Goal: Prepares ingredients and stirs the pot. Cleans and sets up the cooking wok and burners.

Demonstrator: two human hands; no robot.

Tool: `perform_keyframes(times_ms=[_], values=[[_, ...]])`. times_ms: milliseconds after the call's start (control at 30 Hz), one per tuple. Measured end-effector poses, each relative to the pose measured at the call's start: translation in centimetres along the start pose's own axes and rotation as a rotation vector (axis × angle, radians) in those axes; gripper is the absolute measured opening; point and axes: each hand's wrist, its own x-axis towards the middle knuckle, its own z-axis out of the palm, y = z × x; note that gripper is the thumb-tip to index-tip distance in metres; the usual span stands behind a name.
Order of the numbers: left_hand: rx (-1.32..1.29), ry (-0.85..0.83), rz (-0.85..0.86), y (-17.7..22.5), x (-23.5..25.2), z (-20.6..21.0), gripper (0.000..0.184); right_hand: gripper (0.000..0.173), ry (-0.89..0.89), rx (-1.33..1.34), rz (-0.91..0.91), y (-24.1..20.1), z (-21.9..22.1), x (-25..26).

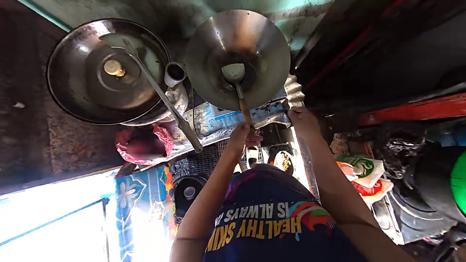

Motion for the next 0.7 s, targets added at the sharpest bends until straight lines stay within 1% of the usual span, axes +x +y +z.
perform_keyframes(times_ms=[33, 100, 133, 200, 233, 267, 300, 367, 400, 467, 500, 567, 633, 700], values=[[0.047, -0.002, 0.002, 0.3, 0.2, 0.6, 0.036, 0.053, -0.135, 0.147, -0.05, -1.9, 0.8, -1.1], [0.186, -0.032, 0.01, 0.7, 0.6, 1.4, 0.036, 0.055, -0.386, 0.426, -0.059, -5.0, 3.0, -2.8], [0.285, -0.045, 0.028, 0.9, 0.6, 1.6, 0.036, 0.055, -0.458, 0.524, -0.038, -6.0, 4.0, -3.0], [0.495, -0.06, 0.088, 1.2, 0.5, 1.5, 0.034, 0.052, -0.479, 0.595, -0.028, -7.0, 5.1, -2.4], [0.581, -0.066, 0.138, 1.2, 0.3, 1.2, 0.032, 0.049, -0.467, 0.55, -0.049, -7.3, 5.2, -1.9], [0.644, -0.076, 0.194, 1.2, 0.1, 0.8, 0.03, 0.046, -0.446, 0.437, -0.083, -7.5, 4.8, -1.4], [0.685, -0.09, 0.247, 1.0, -0.2, 0.5, 0.028, 0.043, -0.413, 0.258, -0.121, -7.8, 4.1, -1.1], [0.728, -0.117, 0.313, 0.8, -1.2, -0.4, 0.028, 0.041, -0.322, -0.119, -0.165, -8.7, 1.2, -1.2], [0.729, -0.117, 0.323, 0.6, -1.8, -0.9, 0.028, 0.041, -0.263, -0.228, -0.184, -8.9, -0.5, -1.4], [0.724, -0.09, 0.316, 0.0, -2.9, -2.2, 0.03, 0.036, -0.17, -0.324, -0.227, -9.1, -4.3, -2.4], [0.717, -0.067, 0.294, -0.3, -3.4, -2.9, 0.03, 0.03, -0.145, -0.364, -0.252, -9.0, -6.0, -3.0], [0.697, -0.029, 0.245, -0.6, -4.2, -4.2, 0.032, 0.025, -0.127, -0.402, -0.308, -8.8, -8.0, -3.6], [0.665, 0.001, 0.226, -1.0, -4.5, -5.2, 0.033, 0.023, -0.148, -0.388, -0.338, -9.2, -8.1, -3.6], [0.65, 0.015, 0.225, -1.2, -4.6, -5.5, 0.033, 0.026, -0.178, -0.322, -0.366, -9.9, -6.3, -2.6]])
